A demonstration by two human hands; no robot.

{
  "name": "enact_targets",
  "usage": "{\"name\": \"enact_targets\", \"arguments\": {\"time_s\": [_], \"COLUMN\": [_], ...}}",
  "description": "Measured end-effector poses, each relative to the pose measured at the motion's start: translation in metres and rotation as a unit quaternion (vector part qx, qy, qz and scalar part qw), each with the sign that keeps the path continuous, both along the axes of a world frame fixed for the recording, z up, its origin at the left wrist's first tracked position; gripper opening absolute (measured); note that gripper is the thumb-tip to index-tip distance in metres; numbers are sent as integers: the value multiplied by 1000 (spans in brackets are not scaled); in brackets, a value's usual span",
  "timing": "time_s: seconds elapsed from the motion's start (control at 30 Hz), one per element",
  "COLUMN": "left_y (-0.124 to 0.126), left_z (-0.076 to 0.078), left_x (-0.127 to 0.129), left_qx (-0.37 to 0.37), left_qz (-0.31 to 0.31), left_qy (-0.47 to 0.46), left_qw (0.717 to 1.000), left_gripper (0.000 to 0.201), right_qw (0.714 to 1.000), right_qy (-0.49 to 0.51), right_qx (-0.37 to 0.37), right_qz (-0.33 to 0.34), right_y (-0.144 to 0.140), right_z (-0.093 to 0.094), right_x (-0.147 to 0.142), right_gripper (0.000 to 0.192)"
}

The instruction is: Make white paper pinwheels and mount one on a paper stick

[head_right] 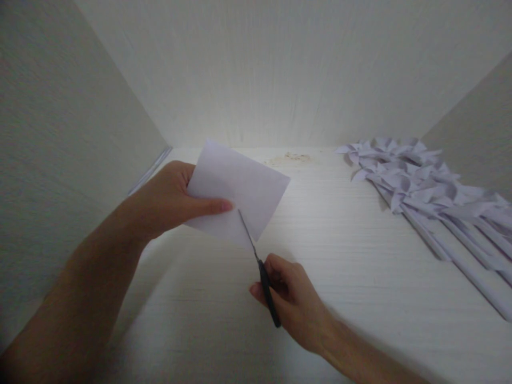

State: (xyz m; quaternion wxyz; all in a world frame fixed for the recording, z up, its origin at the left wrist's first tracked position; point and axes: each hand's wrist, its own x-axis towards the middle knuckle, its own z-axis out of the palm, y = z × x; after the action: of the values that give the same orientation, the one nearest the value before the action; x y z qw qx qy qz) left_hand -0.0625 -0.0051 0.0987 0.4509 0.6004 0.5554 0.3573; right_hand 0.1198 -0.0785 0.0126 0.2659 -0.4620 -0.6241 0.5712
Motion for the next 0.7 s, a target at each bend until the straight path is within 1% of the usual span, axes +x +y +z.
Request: {"name": "enact_targets", "arguments": {"time_s": [0.2,0.4,0.53,0.7], "left_y": [0,-1,-1,0], "left_z": [0,2,1,-1], "left_x": [0,0,1,1], "left_qx": [23,9,21,17], "left_qz": [-34,-43,-45,-34], "left_qy": [50,76,67,20], "left_qw": [998,996,997,999], "left_gripper": [12,14,13,9], "right_qw": [1000,1000,1000,1000], "right_qy": [-2,-10,-3,6], "right_qx": [-2,6,2,-5], "right_qz": [1,-2,1,-4], "right_y": [0,2,1,2], "right_z": [2,2,1,0], "right_x": [0,0,0,0], "right_gripper": [33,35,35,35]}}
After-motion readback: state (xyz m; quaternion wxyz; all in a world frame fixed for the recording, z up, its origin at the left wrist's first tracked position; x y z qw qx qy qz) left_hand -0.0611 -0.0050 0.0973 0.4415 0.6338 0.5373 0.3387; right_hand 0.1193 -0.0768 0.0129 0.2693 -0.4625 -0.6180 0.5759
